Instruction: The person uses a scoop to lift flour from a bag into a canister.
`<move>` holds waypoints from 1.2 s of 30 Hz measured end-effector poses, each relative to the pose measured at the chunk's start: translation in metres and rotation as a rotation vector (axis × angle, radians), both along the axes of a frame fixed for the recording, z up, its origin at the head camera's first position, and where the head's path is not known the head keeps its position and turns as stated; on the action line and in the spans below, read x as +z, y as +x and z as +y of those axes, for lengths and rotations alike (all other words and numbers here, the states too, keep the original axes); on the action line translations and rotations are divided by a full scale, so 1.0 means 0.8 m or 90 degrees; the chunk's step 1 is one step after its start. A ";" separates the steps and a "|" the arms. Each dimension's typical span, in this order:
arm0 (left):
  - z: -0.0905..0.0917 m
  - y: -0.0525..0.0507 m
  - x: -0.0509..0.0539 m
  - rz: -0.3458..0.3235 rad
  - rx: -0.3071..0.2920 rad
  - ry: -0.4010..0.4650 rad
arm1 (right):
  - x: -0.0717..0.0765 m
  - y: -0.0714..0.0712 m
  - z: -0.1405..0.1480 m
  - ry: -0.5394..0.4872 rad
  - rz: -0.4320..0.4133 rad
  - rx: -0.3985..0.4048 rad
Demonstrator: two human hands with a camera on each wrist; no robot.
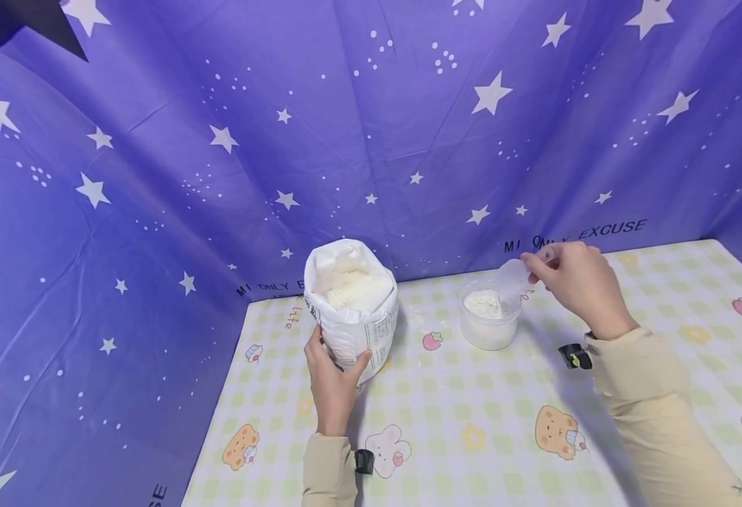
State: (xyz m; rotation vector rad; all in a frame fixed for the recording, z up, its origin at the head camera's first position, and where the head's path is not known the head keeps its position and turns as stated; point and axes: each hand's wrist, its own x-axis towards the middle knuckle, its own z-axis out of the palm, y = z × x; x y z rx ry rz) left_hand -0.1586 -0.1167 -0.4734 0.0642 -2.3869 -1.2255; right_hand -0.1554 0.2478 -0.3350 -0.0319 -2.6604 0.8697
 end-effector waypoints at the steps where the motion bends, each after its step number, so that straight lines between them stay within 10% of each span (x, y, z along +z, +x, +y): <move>1: 0.000 0.000 0.000 0.001 -0.001 0.000 | 0.001 0.000 0.000 -0.002 0.011 -0.002; 19: 0.001 -0.002 0.001 0.009 0.008 0.000 | 0.030 -0.016 -0.059 -0.085 0.152 -0.005; 36: 0.003 0.003 0.003 0.008 0.003 0.019 | 0.058 -0.039 -0.140 -0.204 0.100 0.087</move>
